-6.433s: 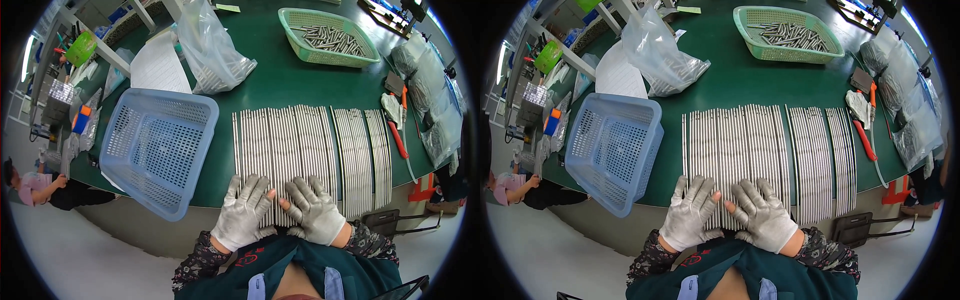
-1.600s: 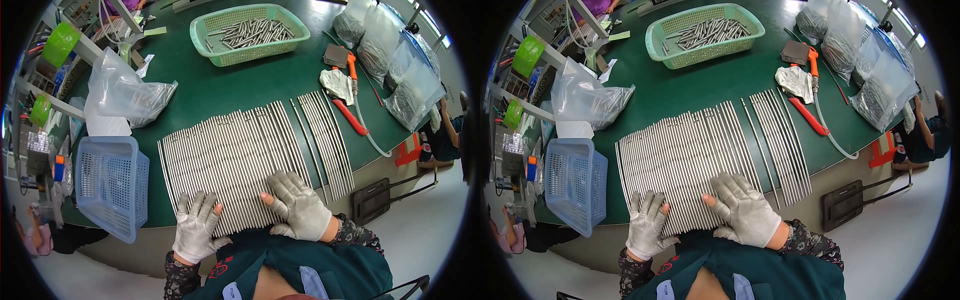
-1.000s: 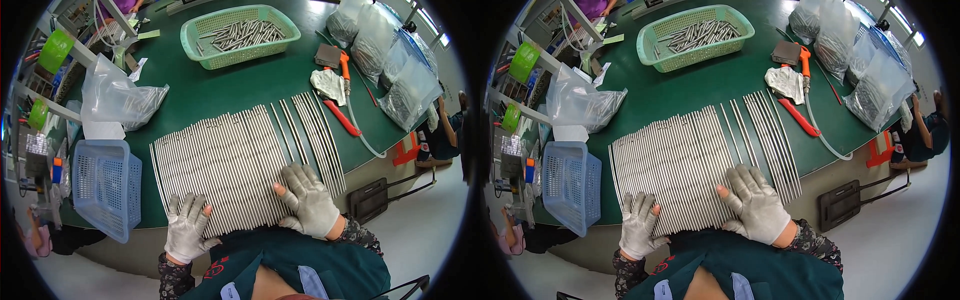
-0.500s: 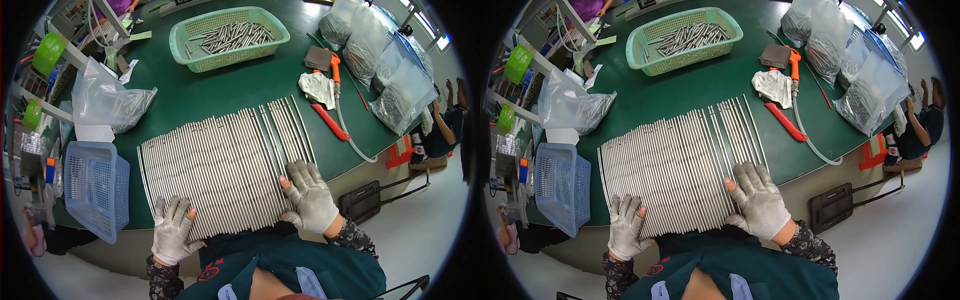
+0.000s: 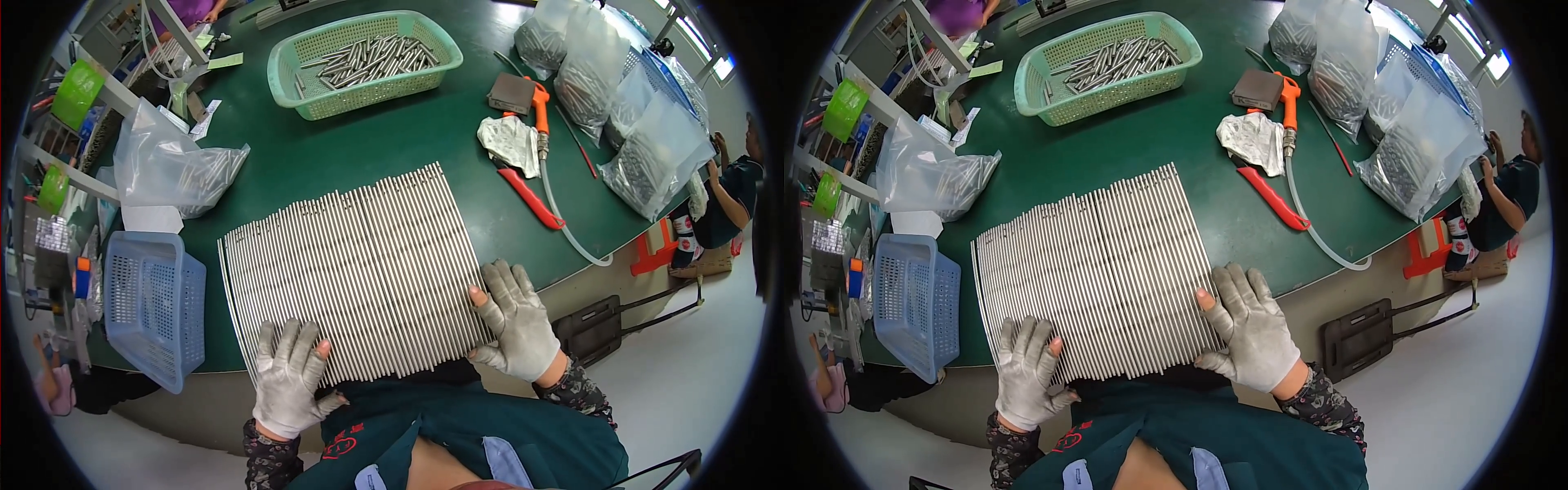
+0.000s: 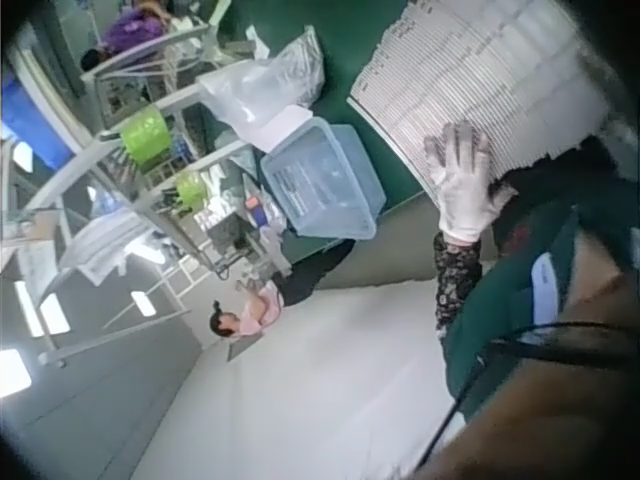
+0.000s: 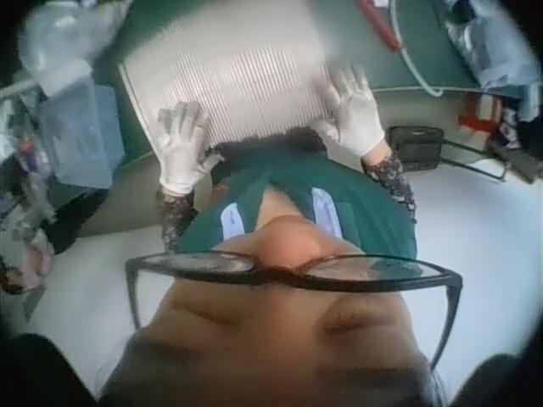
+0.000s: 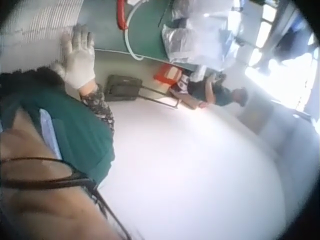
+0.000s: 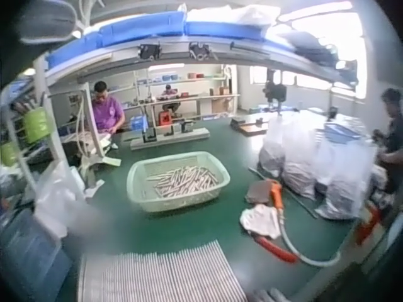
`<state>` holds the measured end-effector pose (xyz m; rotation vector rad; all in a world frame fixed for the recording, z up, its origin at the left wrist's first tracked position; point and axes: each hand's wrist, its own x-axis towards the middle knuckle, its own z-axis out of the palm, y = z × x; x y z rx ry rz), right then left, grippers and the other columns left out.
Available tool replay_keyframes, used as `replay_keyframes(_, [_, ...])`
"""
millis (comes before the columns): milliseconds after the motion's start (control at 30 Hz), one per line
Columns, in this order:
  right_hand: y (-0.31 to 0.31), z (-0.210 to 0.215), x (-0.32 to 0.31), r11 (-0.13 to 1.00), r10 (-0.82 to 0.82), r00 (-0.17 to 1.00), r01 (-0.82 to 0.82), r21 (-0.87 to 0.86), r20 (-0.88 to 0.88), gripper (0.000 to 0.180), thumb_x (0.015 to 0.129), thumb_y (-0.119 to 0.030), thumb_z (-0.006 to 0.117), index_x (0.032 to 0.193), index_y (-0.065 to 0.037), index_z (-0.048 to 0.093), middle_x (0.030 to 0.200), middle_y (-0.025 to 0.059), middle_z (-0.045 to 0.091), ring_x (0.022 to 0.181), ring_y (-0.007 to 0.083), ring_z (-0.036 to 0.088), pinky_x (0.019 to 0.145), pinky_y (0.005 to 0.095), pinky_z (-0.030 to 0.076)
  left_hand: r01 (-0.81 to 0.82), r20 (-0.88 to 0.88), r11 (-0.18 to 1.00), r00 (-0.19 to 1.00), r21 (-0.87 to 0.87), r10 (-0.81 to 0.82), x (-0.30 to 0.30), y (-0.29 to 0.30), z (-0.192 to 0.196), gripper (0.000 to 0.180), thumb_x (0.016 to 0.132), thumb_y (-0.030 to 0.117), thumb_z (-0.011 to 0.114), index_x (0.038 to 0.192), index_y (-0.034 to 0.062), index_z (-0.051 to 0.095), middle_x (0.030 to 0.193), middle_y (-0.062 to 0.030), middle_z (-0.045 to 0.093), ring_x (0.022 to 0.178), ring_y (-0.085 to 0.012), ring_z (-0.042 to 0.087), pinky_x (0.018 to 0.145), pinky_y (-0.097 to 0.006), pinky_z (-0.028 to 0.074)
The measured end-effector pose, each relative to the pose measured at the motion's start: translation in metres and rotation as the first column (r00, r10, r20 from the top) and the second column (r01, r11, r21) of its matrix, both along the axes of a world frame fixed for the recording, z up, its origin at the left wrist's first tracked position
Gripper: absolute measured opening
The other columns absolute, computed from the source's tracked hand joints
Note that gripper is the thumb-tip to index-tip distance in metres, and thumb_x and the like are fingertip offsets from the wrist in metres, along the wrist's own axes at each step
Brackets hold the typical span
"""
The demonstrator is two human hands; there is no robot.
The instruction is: Organizing and aligning thin metal rods on a workbench in a manufacturing environment.
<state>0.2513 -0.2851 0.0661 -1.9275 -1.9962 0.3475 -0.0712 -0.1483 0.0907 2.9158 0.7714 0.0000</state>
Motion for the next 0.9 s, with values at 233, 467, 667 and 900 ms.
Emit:
replay_keyframes(233, [-0.001, -0.004, -0.003, 0.996, 0.085, 0.989, -0.088, 0.025, 0.12, 0.09, 0.077, -0.073, 0.044, 0.147, -0.02, 0.026, 0.141, 0.0252, 0.037, 0.131, 0.0422, 0.035, 0.108, 0.0575, 0.022, 0.141, -0.057, 0.977, 0.987, -0.16, -0.152, 0.099, -0.023, 0.003, 0.089, 0.064, 0.061, 0.069, 0.135, 0.0147, 0.042, 0.138, -0.011, 0.043, 0.132, -0.0307, 0.035, 0.112, -0.056, 0.017])
replay_keyframes(467, [-0.005, -0.009, 0.002, 0.998, 0.041, 0.992, -0.046, 0.044, 0.123, 0.086, 0.078, -0.071, 0.043, 0.146, -0.022, 0.028, 0.142, 0.0224, 0.037, 0.131, 0.0392, 0.036, 0.109, 0.0536, 0.025, 0.203, 0.042, 0.968, 0.979, -0.144, -0.199, 0.134, -0.026, -0.009, 0.085, 0.065, 0.054, 0.071, 0.134, 0.0106, 0.044, 0.139, -0.0121, 0.042, 0.132, -0.0306, 0.036, 0.112, -0.056, 0.019])
replay_keyframes(667, [-0.006, -0.012, 0.003, 0.997, 0.038, 0.992, -0.045, 0.059, 0.123, 0.083, 0.08, -0.07, 0.041, 0.146, -0.021, 0.03, 0.142, 0.0216, 0.037, 0.132, 0.0389, 0.036, 0.109, 0.053, 0.024, 0.216, 0.075, 0.968, 0.975, -0.128, -0.207, 0.142, -0.027, -0.012, 0.082, 0.067, 0.05, 0.071, 0.133, 0.0094, 0.045, 0.139, -0.0132, 0.043, 0.132, -0.0293, 0.037, 0.112, -0.055, 0.02])
replay_keyframes(900, [-0.007, -0.013, 0.002, 0.995, 0.032, 0.994, -0.042, 0.093, 0.1, 0.08, 0.082, -0.069, 0.04, 0.144, -0.02, 0.032, 0.142, 0.0215, 0.037, 0.132, 0.0386, 0.035, 0.11, 0.0532, 0.024, 0.217, 0.094, 0.964, 0.974, -0.154, -0.204, 0.143, -0.027, -0.013, 0.085, 0.067, 0.051, 0.07, 0.135, 0.0084, 0.043, 0.138, -0.0137, 0.042, 0.133, -0.0292, 0.036, 0.112, -0.055, 0.02])
